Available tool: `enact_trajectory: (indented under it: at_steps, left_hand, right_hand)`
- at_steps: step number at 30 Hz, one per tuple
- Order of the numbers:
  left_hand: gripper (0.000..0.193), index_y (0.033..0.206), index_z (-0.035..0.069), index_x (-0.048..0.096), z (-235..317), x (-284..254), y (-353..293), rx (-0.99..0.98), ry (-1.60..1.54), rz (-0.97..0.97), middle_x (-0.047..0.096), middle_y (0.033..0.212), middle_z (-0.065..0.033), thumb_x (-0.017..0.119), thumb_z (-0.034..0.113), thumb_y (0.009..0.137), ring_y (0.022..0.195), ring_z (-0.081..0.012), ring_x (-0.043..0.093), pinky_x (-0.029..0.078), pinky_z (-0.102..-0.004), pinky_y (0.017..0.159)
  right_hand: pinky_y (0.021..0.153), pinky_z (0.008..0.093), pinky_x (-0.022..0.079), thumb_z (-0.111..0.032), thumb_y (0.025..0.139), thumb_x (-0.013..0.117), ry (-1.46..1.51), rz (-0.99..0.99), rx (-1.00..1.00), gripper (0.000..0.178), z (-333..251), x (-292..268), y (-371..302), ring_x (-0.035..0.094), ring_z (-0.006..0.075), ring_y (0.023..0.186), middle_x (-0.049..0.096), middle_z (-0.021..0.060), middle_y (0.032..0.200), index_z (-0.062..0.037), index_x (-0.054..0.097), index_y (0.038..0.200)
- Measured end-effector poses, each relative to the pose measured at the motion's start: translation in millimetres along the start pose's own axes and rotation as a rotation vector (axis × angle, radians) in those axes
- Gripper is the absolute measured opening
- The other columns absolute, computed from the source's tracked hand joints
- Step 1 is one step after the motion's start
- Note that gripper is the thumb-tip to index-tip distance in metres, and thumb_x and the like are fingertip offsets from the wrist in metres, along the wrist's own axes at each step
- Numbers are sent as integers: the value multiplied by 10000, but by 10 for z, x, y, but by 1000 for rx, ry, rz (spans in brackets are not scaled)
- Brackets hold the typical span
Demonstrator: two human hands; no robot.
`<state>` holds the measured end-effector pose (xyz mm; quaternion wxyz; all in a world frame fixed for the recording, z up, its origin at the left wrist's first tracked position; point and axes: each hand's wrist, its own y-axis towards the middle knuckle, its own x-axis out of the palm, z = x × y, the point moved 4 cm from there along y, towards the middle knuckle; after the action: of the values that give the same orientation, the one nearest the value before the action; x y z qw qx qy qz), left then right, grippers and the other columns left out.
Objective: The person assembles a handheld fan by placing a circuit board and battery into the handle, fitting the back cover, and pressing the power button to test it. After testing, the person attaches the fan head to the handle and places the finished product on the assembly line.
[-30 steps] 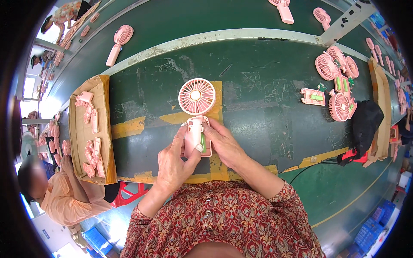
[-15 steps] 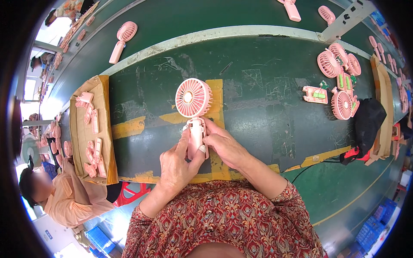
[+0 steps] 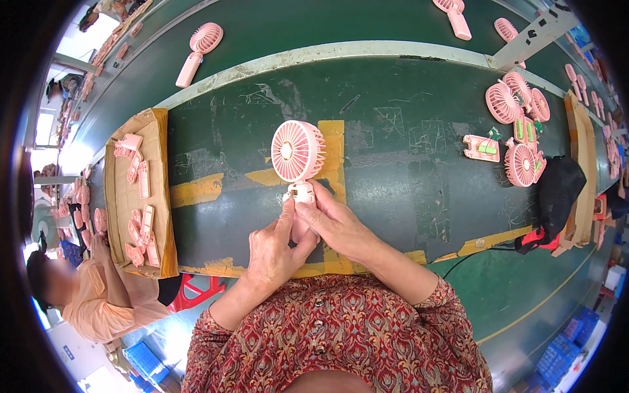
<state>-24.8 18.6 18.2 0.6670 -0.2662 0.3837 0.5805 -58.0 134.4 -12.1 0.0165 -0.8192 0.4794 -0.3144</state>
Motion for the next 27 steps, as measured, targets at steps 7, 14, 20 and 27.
enact_trajectory:
  at_steps: [7, 14, 20, 27]
  left_hand:
    - [639, 1225, -104, 419, 68, 8, -13, -5, 34, -16, 620, 697, -174, 695, 264, 781, 541, -292, 634, 499, -368, 446]
    - [404, 1016, -40, 507, -218, 247, 63, -493, -1044, -466, 629, 770, -79, 610, 326, 880, 667, -145, 608, 509, -295, 616]
    - [300, 976, -19, 530, -110, 208, 51, -223, -788, -285, 619, 762, -73, 581, 264, 891, 643, -149, 595, 498, -284, 603]
    - [309, 937, -64, 530, -42, 172, 64, -110, -560, -204, 628, 693, -195, 608, 209, 813, 659, -362, 647, 524, -405, 604]
  right_hand:
    - [900, 277, 444, -160, 950, 491, 2, 160, -36, 366, 70, -39, 18, 518, 131, 1049, 544, 77, 1147, 3, 428, 1272]
    - [962, 347, 440, -121, 942, 484, 302, 77, -160, 385, -5, -85, 17, 517, 212, 1134, 512, 137, 1253, 6, 399, 1295]
    - [967, 385, 447, -116, 896, 569, 248, 83, -163, 468, -131, -49, -74, 523, 266, 1141, 518, 164, 1221, 12, 381, 1305]
    - [925, 368, 470, -118, 882, 585, 321, 116, -154, 434, -133, -40, -124, 575, 242, 1047, 562, 165, 1127, 18, 412, 1256]
